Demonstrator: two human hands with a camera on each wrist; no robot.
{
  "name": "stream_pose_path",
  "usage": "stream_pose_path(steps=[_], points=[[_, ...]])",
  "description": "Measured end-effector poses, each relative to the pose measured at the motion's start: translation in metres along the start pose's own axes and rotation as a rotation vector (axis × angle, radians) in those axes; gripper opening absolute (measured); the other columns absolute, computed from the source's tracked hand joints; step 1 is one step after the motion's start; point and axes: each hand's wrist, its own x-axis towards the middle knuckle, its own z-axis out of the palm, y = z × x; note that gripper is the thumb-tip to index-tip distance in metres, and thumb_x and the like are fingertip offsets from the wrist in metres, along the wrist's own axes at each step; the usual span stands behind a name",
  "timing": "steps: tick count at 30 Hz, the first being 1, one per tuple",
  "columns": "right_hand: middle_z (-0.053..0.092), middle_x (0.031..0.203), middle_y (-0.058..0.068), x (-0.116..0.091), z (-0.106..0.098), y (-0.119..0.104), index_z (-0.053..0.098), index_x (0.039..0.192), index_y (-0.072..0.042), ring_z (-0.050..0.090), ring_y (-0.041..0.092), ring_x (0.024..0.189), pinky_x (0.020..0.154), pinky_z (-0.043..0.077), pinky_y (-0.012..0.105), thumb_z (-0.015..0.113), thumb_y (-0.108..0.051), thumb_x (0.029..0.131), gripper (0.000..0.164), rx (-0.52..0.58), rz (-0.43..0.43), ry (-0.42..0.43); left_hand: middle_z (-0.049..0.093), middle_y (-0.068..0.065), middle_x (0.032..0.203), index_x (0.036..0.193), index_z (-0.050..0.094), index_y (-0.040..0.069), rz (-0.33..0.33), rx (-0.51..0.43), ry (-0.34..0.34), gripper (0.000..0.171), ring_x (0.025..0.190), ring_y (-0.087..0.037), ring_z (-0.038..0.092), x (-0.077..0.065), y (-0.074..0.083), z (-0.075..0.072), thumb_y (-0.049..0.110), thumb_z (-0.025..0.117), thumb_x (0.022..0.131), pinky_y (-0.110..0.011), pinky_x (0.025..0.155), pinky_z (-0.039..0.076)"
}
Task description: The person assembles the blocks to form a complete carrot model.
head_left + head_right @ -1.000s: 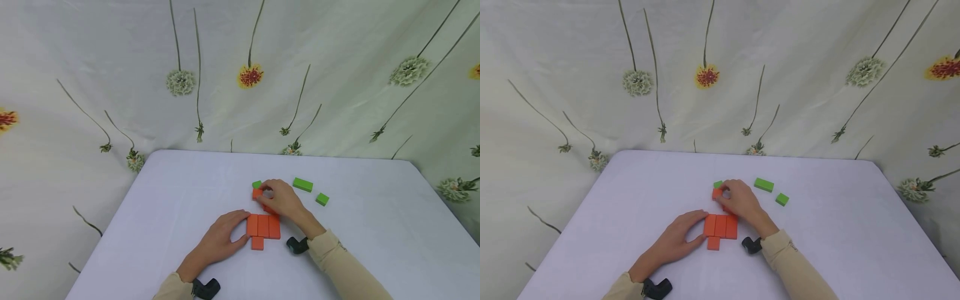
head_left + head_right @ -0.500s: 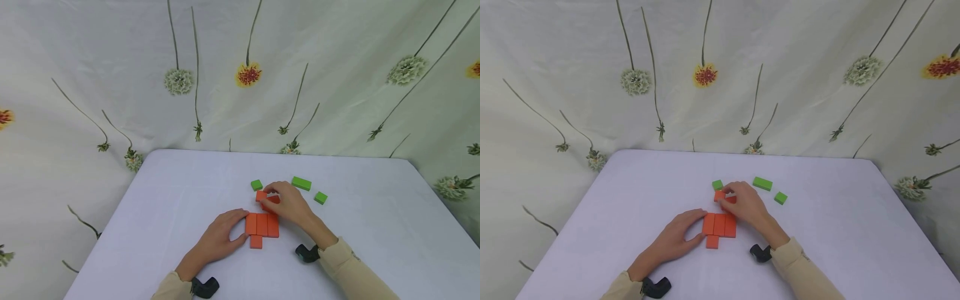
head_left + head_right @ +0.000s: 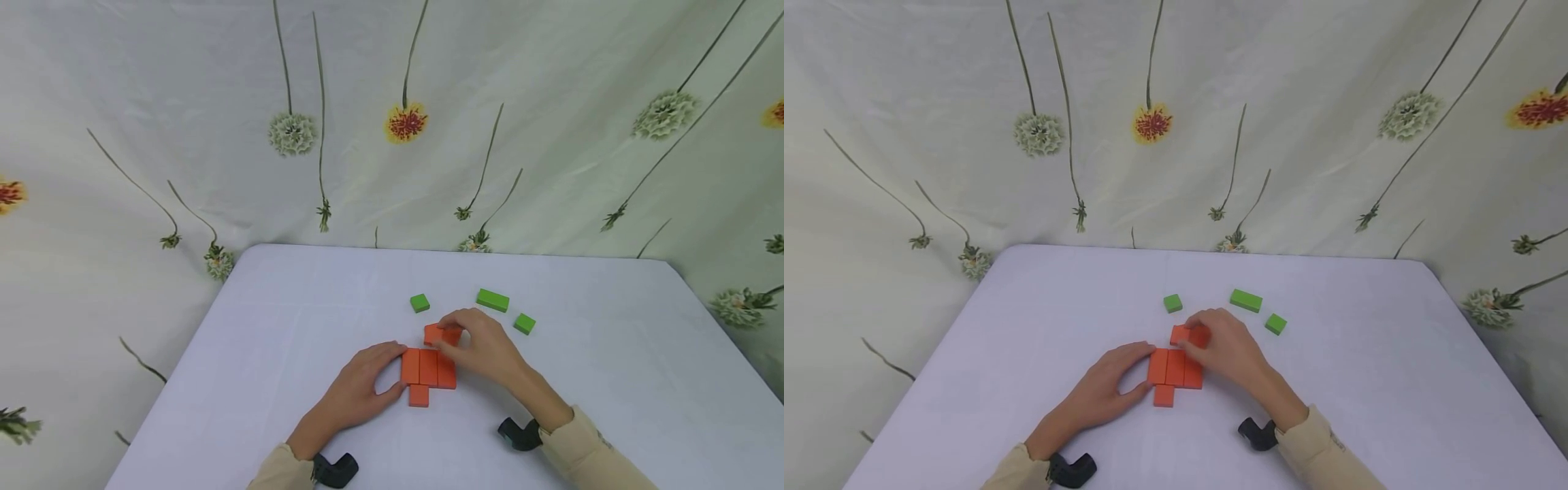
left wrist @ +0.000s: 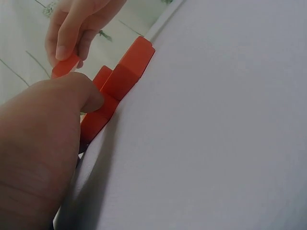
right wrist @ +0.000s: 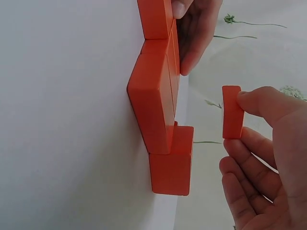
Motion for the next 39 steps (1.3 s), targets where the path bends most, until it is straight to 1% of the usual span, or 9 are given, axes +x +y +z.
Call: stream_pose_path(steps=[3,8,15,20,26,34,39], points=[[0.073,0.106,-0.001,-0.007,-0.001,0.000,0.075,0.112,-0.015,0.066,0.020,0.100,0.088,0.060,0.042,0.083,-0.026,0.087,0.029,0.010,-0.021,0.008,0.062,-0.001,0.145,0.145,0.058,0.015,0.001,-0.003,0.004,0.056,0.138,-0.020,0.055,0.000,0.001,-0.001,0.031,0.075,0.093,-0.044,0.114,0.048],[0.071,0.100,-0.003,-0.016,0.000,0.000,0.074,0.108,-0.018,0.066,0.020,0.097,0.087,0.061,0.041,0.085,-0.026,0.086,0.026,0.016,-0.053,0.005,0.062,-0.001,0.145,0.145,0.058,0.015,-0.006,-0.004,0.000,0.056,0.138,-0.020,0.055,0.000,0.001,-0.001,0.031,0.075,0.094,-0.044,0.114,0.048],[0.069,0.099,-0.010,-0.027,0.002,0.002,0.073,0.105,-0.021,0.066,0.015,0.096,0.086,0.061,0.037,0.086,-0.025,0.084,0.024,0.025,-0.051,0.000,0.060,0.000,0.147,0.146,0.057,0.016,-0.019,0.002,-0.010,0.058,0.140,-0.019,0.053,0.000,0.002,-0.002,0.033,0.075,0.094,-0.044,0.115,0.047],[0.066,0.099,-0.016,-0.033,0.003,0.004,0.071,0.105,-0.025,0.065,0.012,0.097,0.087,0.060,0.034,0.086,-0.027,0.084,0.025,0.032,-0.049,-0.028,0.060,-0.001,0.147,0.146,0.057,0.016,-0.021,0.004,-0.011,0.057,0.140,-0.019,0.053,0.000,0.002,-0.001,0.033,0.075,0.094,-0.044,0.116,0.046],[0.066,0.102,-0.019,-0.040,0.005,0.007,0.072,0.109,-0.027,0.064,0.009,0.098,0.088,0.059,0.032,0.087,-0.028,0.084,0.029,0.077,-0.051,-0.072,0.061,-0.001,0.147,0.145,0.058,0.016,-0.018,0.011,-0.009,0.057,0.140,-0.019,0.054,0.000,0.002,-0.002,0.033,0.074,0.094,-0.044,0.116,0.046],[0.065,0.102,-0.019,-0.047,0.007,0.009,0.070,0.105,-0.028,0.062,0.006,0.098,0.089,0.059,0.029,0.087,-0.025,0.084,0.027,0.091,-0.104,-0.102,0.063,-0.003,0.144,0.143,0.059,0.013,0.001,0.019,0.007,0.056,0.138,-0.021,0.055,0.000,0.003,-0.002,0.030,0.076,0.093,-0.044,0.114,0.047],[0.064,0.099,-0.019,-0.048,0.008,0.010,0.070,0.104,-0.028,0.059,0.006,0.096,0.086,0.057,0.027,0.086,-0.024,0.084,0.026,0.105,-0.146,-0.121,0.063,-0.004,0.143,0.142,0.060,0.011,0.004,0.022,0.012,0.055,0.138,-0.022,0.055,0.001,0.003,-0.002,0.028,0.077,0.093,-0.045,0.114,0.048]])
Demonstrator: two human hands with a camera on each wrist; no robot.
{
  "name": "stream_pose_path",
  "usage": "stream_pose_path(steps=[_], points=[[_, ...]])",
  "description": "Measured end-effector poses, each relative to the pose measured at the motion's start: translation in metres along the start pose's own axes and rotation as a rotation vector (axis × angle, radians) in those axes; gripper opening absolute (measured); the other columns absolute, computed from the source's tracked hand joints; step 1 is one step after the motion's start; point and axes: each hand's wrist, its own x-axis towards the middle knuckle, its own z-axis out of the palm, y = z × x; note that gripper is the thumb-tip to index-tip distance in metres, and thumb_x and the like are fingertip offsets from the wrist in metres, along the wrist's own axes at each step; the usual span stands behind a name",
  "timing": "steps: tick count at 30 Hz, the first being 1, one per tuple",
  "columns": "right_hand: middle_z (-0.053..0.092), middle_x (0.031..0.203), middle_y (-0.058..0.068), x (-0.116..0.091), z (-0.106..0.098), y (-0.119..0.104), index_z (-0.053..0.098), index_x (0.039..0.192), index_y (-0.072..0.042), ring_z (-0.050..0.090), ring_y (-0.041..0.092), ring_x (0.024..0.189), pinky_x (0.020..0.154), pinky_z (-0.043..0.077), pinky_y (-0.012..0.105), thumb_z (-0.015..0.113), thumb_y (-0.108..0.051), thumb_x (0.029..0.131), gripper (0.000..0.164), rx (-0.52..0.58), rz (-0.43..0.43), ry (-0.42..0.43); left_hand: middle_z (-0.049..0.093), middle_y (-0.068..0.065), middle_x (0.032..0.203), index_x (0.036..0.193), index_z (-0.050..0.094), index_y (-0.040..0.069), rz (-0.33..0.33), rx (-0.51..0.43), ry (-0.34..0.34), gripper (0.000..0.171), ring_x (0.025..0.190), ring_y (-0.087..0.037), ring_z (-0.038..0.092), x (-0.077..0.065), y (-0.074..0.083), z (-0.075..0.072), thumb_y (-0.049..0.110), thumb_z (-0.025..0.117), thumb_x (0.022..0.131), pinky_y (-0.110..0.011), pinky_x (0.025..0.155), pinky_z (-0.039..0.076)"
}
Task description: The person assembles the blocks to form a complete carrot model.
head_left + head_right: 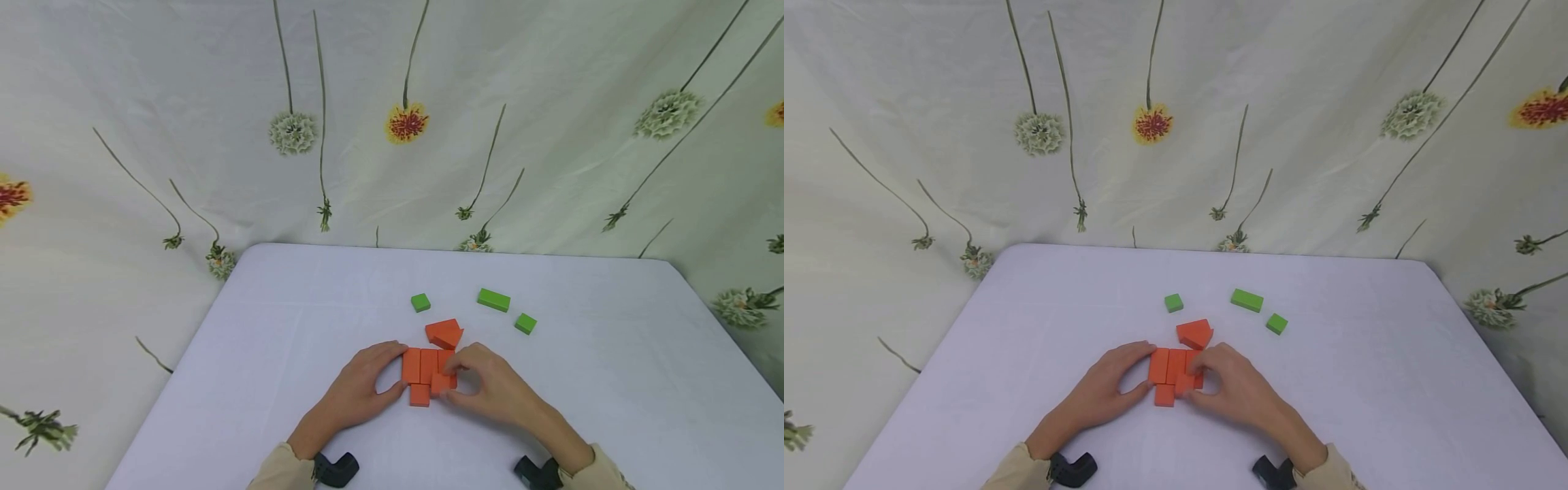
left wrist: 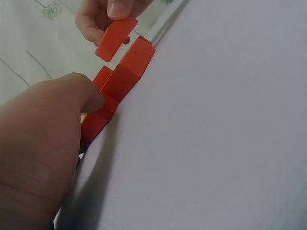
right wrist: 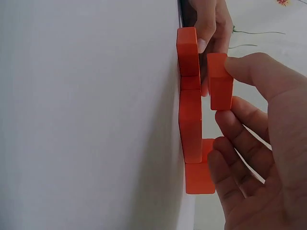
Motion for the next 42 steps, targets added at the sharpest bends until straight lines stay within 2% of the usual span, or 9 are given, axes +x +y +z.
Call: stream_pose_path(steps=[12,25,30,38,42], points=[[0.061,0.094,-0.014,-0.0035,0.0064,0.0041,0.067,0.101,-0.029,0.054,0.005,0.093,0.081,0.053,0.022,0.087,-0.025,0.083,0.027,0.010,-0.077,-0.040,0.063,-0.003,0.143,0.142,0.060,0.011,0.001,-0.011,0.004,0.055,0.138,-0.022,0.055,-0.0002,-0.0004,0.0002,0.027,0.077,0.092,-0.045,0.115,0.047],[0.059,0.092,-0.015,-0.0025,0.0084,0.0048,0.067,0.100,-0.027,0.054,0.003,0.093,0.081,0.053,0.021,0.088,-0.025,0.081,0.028,-0.046,-0.072,-0.061,0.063,-0.003,0.144,0.143,0.059,0.013,-0.006,-0.010,-0.007,0.056,0.138,-0.021,0.055,0.0004,-0.0014,0.0008,0.029,0.076,0.093,-0.045,0.114,0.047],[0.059,0.093,-0.015,-0.0026,0.0089,0.0055,0.067,0.101,-0.027,0.054,0.002,0.093,0.081,0.053,0.021,0.088,-0.025,0.081,0.029,-0.048,-0.067,-0.063,0.063,-0.004,0.144,0.142,0.060,0.012,-0.005,0.001,0.000,0.055,0.137,-0.022,0.056,0.0005,-0.0011,0.0013,0.028,0.077,0.092,-0.046,0.113,0.048],[0.060,0.092,-0.013,-0.0029,0.0086,0.0044,0.067,0.100,-0.026,0.054,0.004,0.092,0.080,0.053,0.020,0.089,-0.024,0.081,0.029,-0.041,-0.080,-0.051,0.062,-0.003,0.145,0.144,0.059,0.013,-0.031,-0.015,-0.028,0.056,0.139,-0.021,0.054,0.0007,0.0000,-0.0003,0.030,0.076,0.093,-0.044,0.116,0.046],[0.060,0.093,-0.013,-0.0030,0.0082,0.0053,0.068,0.100,-0.026,0.055,0.003,0.092,0.080,0.054,0.021,0.088,-0.026,0.082,0.028,-0.031,-0.081,-0.046,0.062,-0.003,0.145,0.143,0.059,0.012,-0.020,-0.021,-0.019,0.055,0.139,-0.022,0.055,0.0009,0.0000,-0.0006,0.029,0.076,0.093,-0.045,0.115,0.047]])
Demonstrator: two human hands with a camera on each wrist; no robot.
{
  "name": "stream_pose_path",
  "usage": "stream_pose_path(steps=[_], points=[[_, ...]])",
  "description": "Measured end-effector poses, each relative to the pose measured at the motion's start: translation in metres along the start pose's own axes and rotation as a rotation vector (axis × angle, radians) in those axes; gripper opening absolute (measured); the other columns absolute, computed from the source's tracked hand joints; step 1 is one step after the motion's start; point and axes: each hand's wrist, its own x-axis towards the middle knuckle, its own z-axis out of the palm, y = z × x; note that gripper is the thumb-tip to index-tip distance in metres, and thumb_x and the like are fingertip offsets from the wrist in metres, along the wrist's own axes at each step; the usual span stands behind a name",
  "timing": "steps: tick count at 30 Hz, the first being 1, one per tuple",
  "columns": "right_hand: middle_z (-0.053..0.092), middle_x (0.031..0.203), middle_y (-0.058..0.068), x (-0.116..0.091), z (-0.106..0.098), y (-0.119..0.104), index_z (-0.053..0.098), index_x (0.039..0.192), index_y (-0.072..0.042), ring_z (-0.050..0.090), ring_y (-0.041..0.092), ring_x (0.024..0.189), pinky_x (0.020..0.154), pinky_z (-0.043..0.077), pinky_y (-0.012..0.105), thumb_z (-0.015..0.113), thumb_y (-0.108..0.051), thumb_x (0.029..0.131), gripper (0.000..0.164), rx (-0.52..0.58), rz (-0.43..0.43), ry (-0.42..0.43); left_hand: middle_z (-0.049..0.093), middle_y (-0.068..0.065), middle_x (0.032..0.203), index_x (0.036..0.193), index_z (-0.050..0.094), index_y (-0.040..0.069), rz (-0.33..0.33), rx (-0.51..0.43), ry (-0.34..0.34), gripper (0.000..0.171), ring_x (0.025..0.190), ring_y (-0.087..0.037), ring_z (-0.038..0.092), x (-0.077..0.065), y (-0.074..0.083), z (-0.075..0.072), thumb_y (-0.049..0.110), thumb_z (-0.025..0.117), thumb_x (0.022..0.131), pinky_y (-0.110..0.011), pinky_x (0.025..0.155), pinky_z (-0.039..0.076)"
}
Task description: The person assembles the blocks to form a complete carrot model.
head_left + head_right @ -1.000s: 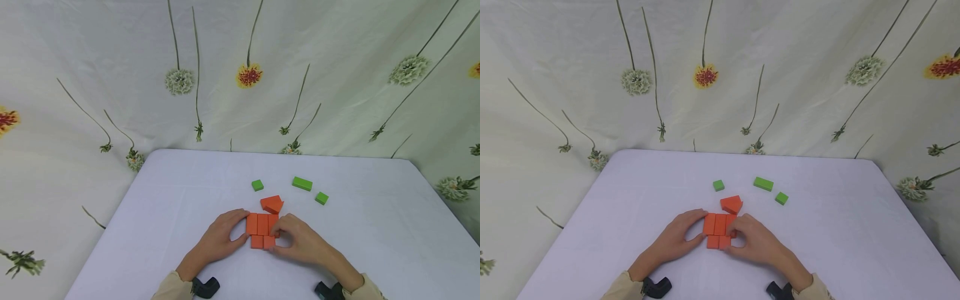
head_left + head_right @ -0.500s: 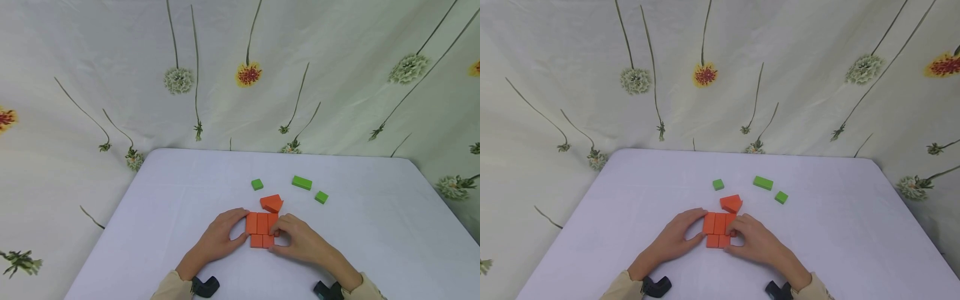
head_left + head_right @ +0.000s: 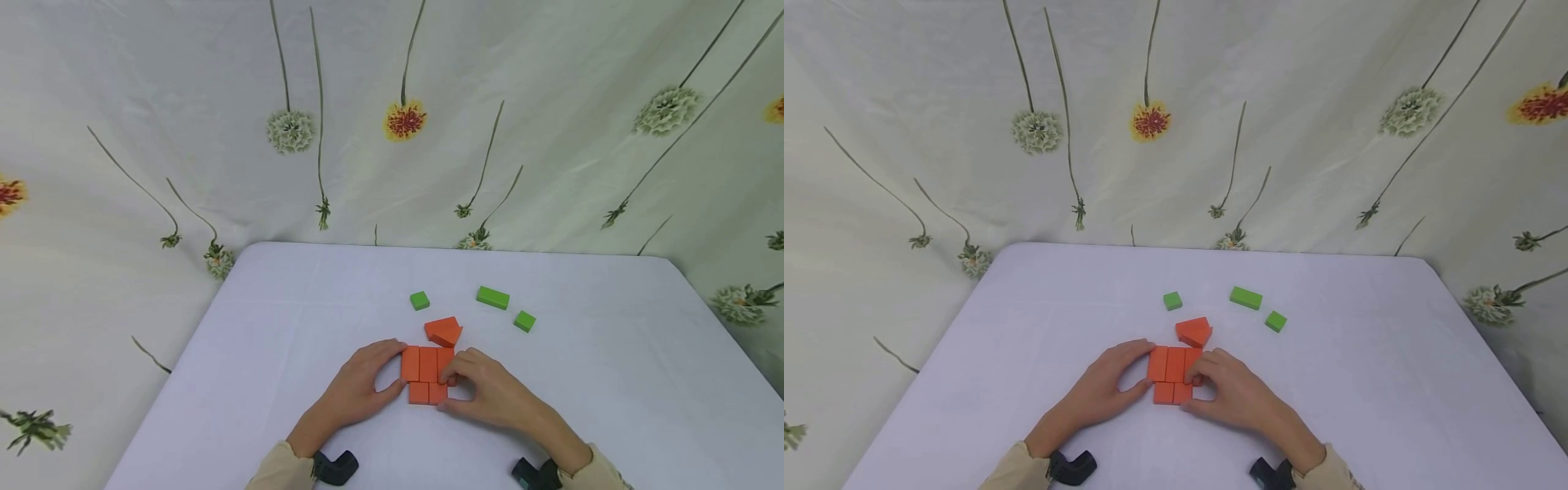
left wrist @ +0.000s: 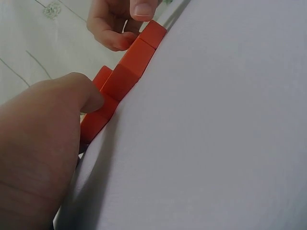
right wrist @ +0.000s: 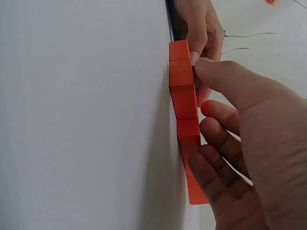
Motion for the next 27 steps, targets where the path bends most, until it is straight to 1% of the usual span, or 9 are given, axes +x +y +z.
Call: stream_pose_path(steps=[4,9,15,20,23,27], points=[[0.062,0.096,-0.015,0.001,-0.001,0.002,0.070,0.104,-0.026,0.055,0.002,0.094,0.081,0.054,0.022,0.086,-0.026,0.085,0.025,0.011,0.020,0.010,0.063,-0.004,0.143,0.142,0.060,0.011,0.019,-0.003,0.013,0.055,0.138,-0.022,0.056,0.000,-0.001,0.000,0.027,0.076,0.092,-0.046,0.114,0.048],[0.064,0.100,-0.014,0.004,-0.005,0.003,0.072,0.108,-0.024,0.057,0.005,0.095,0.083,0.055,0.024,0.083,-0.023,0.088,0.023,0.014,0.018,0.055,0.062,-0.002,0.145,0.143,0.059,0.013,0.000,-0.018,-0.007,0.055,0.139,-0.020,0.054,0.000,-0.002,0.000,0.031,0.075,0.094,-0.044,0.116,0.046],[0.068,0.103,-0.013,0.011,-0.012,0.003,0.072,0.115,-0.022,0.060,0.010,0.098,0.083,0.058,0.028,0.082,-0.022,0.090,0.027,-0.005,0.031,0.117,0.062,-0.001,0.145,0.144,0.058,0.014,-0.007,-0.023,-0.014,0.056,0.139,-0.019,0.054,0.000,-0.002,0.000,0.031,0.075,0.094,-0.043,0.117,0.045],[0.071,0.109,-0.006,0.019,-0.017,0.005,0.072,0.115,-0.017,0.061,0.012,0.105,0.086,0.060,0.032,0.080,-0.019,0.091,0.025,-0.026,0.054,0.154,0.062,-0.001,0.146,0.145,0.058,0.014,-0.010,-0.028,-0.018,0.056,0.139,-0.019,0.054,0.000,-0.002,0.000,0.032,0.075,0.094,-0.043,0.116,0.045],[0.071,0.113,-0.005,0.023,-0.019,0.009,0.073,0.114,-0.017,0.060,0.013,0.108,0.087,0.061,0.033,0.079,-0.020,0.092,0.023,-0.046,0.078,0.174,0.061,0.000,0.146,0.145,0.058,0.015,-0.011,-0.027,-0.021,0.056,0.140,-0.018,0.053,0.000,-0.002,0.000,0.032,0.074,0.094,-0.043,0.117,0.045],[0.071,0.117,-0.003,0.028,-0.020,0.015,0.073,0.115,-0.016,0.061,0.017,0.109,0.086,0.061,0.037,0.078,-0.017,0.092,0.024,-0.064,0.103,0.198,0.061,0.000,0.146,0.145,0.058,0.015,-0.012,-0.020,-0.020,0.056,0.140,-0.018,0.053,0.000,-0.003,0.000,0.032,0.074,0.094,-0.043,0.116,0.046]])
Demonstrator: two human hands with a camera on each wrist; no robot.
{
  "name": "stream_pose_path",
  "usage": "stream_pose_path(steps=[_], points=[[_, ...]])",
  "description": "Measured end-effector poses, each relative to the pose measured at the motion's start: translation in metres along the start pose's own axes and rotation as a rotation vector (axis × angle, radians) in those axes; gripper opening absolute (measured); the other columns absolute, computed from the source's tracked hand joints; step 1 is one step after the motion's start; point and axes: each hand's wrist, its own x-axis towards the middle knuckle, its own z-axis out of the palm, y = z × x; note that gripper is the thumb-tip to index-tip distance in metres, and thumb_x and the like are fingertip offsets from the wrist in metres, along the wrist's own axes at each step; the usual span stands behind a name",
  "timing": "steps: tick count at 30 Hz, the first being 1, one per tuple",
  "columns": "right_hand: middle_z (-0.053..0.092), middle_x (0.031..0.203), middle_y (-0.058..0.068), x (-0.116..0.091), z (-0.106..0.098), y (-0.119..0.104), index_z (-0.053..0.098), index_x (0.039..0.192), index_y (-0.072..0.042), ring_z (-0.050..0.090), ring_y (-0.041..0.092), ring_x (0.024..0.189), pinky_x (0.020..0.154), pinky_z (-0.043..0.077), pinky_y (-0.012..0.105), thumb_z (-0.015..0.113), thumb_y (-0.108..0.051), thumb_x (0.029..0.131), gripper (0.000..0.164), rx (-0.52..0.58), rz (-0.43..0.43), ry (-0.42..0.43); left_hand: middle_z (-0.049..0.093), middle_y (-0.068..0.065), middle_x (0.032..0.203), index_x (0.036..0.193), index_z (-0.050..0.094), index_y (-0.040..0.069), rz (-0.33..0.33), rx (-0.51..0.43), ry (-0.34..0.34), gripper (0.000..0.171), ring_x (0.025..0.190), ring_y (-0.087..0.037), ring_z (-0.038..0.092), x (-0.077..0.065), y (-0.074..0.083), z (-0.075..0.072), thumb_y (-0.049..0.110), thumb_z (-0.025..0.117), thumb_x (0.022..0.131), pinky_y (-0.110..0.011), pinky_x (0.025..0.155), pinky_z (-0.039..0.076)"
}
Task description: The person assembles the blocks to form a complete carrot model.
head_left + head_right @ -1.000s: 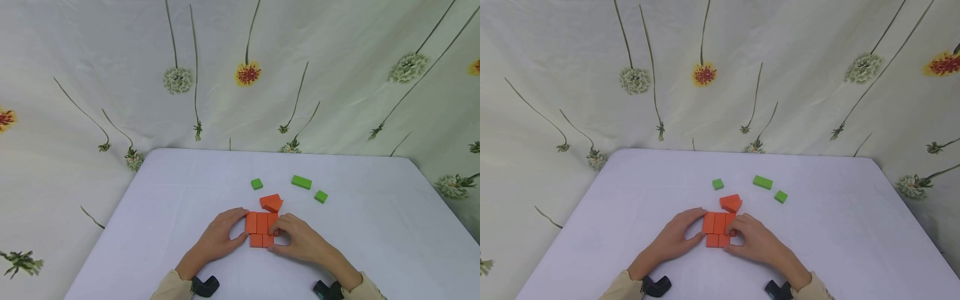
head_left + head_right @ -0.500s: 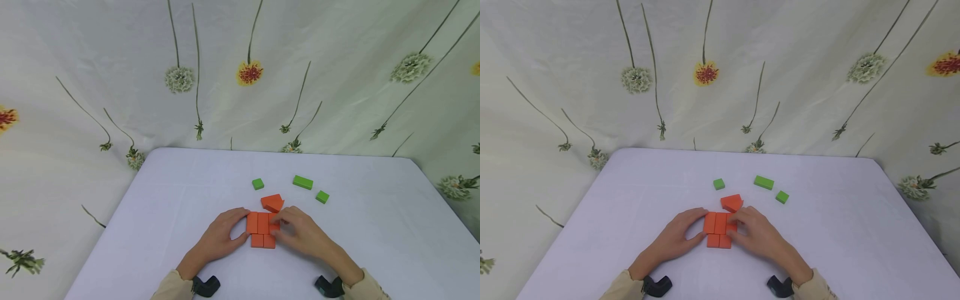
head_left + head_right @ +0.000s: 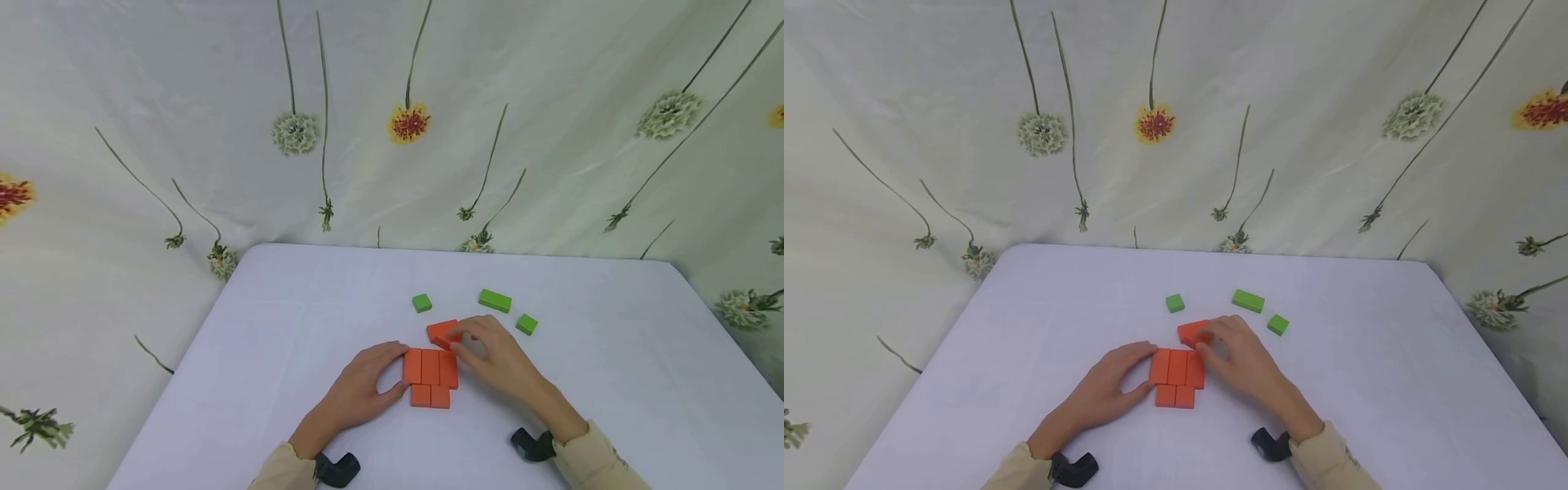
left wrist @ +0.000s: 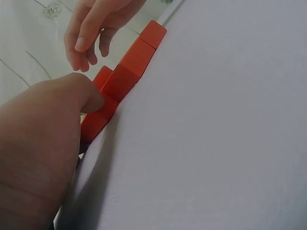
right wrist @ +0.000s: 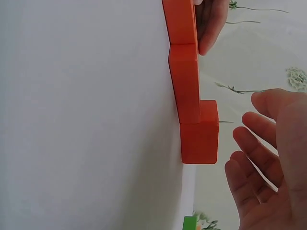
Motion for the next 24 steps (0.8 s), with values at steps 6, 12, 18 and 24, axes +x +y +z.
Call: stream_pose_path(steps=[6,12,18,24], points=[[0.071,0.124,0.000,0.009,0.000,0.008,0.071,0.126,-0.013,0.062,0.021,0.114,0.091,0.060,0.042,0.074,-0.018,0.096,0.031,0.005,0.046,-0.041,0.061,0.001,0.146,0.145,0.058,0.015,-0.001,0.002,0.000,0.056,0.140,-0.017,0.053,-0.001,-0.001,0.001,0.032,0.074,0.094,-0.043,0.116,0.045],[0.070,0.132,0.000,0.014,0.003,0.020,0.070,0.132,-0.015,0.059,0.023,0.124,0.101,0.055,0.048,0.064,-0.024,0.103,0.031,0.043,0.106,-0.100,0.061,0.002,0.146,0.145,0.058,0.016,-0.008,0.007,-0.001,0.055,0.140,-0.017,0.053,-0.001,0.000,0.001,0.032,0.074,0.094,-0.043,0.116,0.046],[0.067,0.137,0.003,0.016,0.005,0.026,0.071,0.133,-0.013,0.056,0.027,0.129,0.109,0.048,0.053,0.053,-0.030,0.108,0.035,0.010,0.137,-0.134,0.061,0.002,0.147,0.145,0.057,0.016,-0.008,0.009,-0.003,0.056,0.140,-0.017,0.052,-0.001,0.001,0.001,0.033,0.074,0.095,-0.043,0.116,0.046],[0.067,0.137,0.007,0.014,0.001,0.033,0.069,0.133,-0.009,0.056,0.032,0.131,0.112,0.047,0.055,0.052,-0.020,0.107,0.034,-0.033,0.147,-0.120,0.060,0.001,0.147,0.146,0.057,0.016,-0.021,0.015,-0.010,0.056,0.141,-0.018,0.052,0.000,0.002,0.000,0.034,0.073,0.095,-0.043,0.117,0.045]])
